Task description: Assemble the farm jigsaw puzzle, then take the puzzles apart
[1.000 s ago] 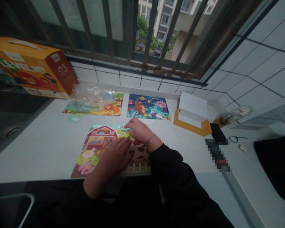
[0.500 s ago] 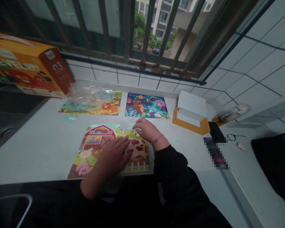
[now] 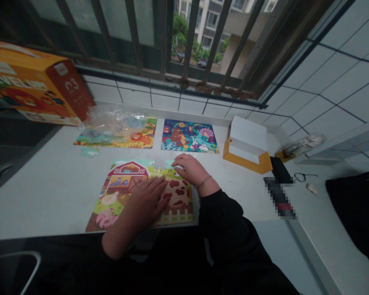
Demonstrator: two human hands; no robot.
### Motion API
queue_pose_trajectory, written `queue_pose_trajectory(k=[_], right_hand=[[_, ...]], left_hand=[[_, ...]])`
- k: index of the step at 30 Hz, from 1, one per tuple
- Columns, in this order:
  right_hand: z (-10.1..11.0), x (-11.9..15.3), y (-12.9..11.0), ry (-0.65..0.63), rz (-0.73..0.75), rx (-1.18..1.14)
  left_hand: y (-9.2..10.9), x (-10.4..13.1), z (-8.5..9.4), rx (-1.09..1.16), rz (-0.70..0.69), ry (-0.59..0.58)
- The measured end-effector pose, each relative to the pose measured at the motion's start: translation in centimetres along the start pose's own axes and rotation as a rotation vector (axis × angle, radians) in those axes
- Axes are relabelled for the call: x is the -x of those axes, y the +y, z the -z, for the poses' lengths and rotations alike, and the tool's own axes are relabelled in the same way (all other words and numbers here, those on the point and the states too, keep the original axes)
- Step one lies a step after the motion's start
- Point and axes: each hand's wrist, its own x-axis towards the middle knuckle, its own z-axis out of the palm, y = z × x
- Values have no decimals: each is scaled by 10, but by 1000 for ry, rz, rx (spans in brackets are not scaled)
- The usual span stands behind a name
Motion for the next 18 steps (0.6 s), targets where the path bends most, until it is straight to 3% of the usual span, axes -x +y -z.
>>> queue_pose_trajectory(k=[13, 16, 18], right_hand=[[0, 3, -1, 8, -5, 24], [1, 3, -1, -12, 1, 42], [0, 3, 1, -12, 6, 48]], left_hand=[[2, 0, 0, 14, 10, 11], [0, -3, 11, 17, -14, -8], [-13, -6, 27, 9, 10, -2]])
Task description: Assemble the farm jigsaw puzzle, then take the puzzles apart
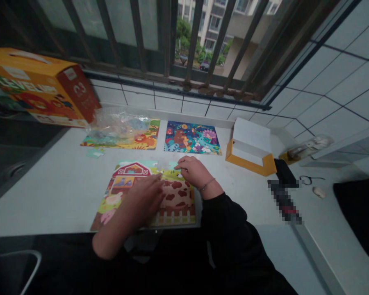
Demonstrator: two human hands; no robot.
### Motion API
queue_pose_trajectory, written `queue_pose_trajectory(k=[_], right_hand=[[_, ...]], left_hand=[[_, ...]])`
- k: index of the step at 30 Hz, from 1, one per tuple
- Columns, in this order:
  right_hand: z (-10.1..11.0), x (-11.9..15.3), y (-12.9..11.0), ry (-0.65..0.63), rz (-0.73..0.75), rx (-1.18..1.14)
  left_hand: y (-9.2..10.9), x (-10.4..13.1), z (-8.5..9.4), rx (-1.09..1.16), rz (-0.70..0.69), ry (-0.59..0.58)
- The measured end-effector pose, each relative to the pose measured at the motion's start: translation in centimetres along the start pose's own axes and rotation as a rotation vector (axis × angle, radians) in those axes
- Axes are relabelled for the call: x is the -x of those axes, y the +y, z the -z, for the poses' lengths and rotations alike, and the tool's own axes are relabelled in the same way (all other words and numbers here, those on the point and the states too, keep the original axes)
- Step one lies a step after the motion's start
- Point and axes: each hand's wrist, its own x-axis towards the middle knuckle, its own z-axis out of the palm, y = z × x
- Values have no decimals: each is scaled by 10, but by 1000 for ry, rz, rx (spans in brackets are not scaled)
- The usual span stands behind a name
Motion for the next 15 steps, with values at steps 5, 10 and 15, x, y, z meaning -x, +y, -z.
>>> queue_pose_trajectory(k=[5, 10, 15], right_hand=[[-4, 0, 3, 49, 10, -33], [-6, -1, 3, 80, 4, -66], [-6, -2, 3, 98, 14, -89]], left_hand=[[-89, -11, 51, -214, 323, 87], [-182, -16, 80, -300, 566, 21], [-204, -13, 84, -274, 624, 25]])
